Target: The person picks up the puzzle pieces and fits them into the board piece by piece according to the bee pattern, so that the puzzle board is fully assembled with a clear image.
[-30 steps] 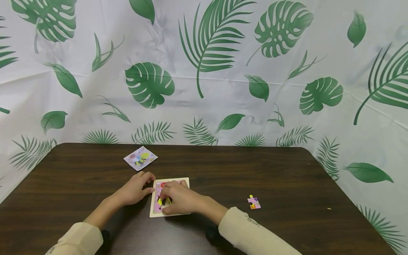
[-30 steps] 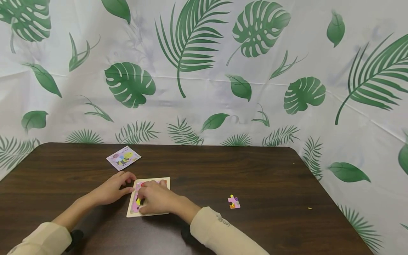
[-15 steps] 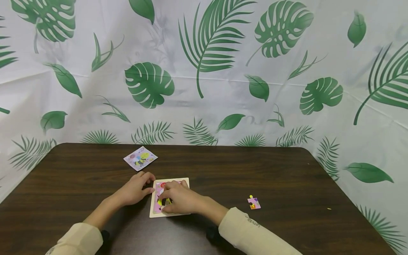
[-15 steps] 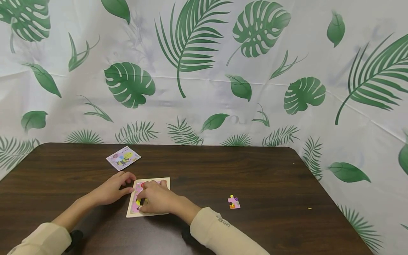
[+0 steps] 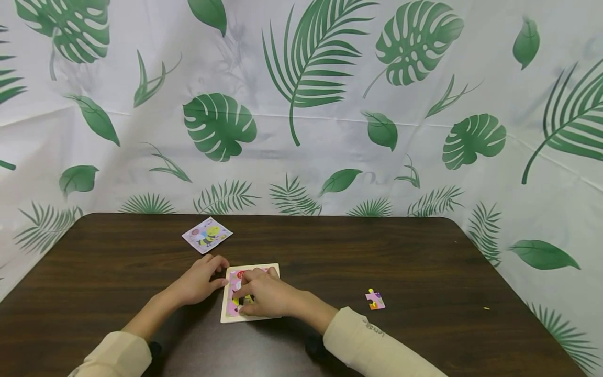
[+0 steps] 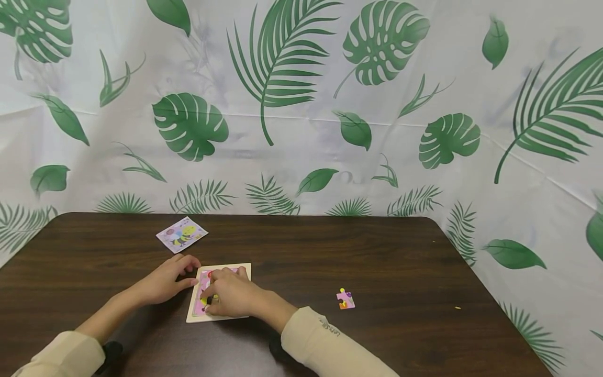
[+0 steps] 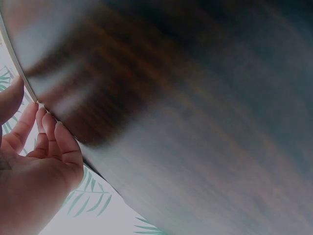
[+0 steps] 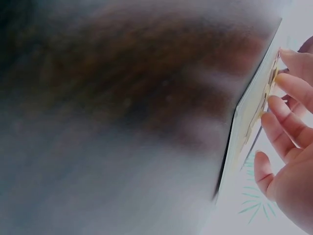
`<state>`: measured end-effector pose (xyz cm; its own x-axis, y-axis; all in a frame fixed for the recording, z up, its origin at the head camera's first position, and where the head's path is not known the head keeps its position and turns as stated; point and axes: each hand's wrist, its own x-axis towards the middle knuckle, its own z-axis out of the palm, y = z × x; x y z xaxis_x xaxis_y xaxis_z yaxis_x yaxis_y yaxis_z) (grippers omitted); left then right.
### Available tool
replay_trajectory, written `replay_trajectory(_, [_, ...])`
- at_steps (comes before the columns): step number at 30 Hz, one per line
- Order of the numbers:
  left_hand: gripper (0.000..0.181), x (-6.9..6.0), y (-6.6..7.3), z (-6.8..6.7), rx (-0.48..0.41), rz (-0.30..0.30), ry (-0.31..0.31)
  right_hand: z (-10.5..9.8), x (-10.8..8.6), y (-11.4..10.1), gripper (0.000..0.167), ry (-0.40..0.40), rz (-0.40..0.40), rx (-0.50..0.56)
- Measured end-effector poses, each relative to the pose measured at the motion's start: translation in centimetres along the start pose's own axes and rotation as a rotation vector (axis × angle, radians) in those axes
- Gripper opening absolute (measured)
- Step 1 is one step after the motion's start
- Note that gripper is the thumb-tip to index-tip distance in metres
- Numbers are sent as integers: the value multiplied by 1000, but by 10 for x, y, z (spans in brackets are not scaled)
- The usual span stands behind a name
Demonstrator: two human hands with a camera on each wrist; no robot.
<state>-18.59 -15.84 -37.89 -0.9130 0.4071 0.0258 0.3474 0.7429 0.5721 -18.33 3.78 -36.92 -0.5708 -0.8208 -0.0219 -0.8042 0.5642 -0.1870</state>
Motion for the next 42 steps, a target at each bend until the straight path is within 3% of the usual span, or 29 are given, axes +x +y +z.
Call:
replay_trajectory(29, [24,-1,-4,4,11,37,26,3,-1,0,31,-24,15,-34])
replay_trajectory(42, [24,-1,-5,6,18,50,31,2,1,0,30,-25,49,9])
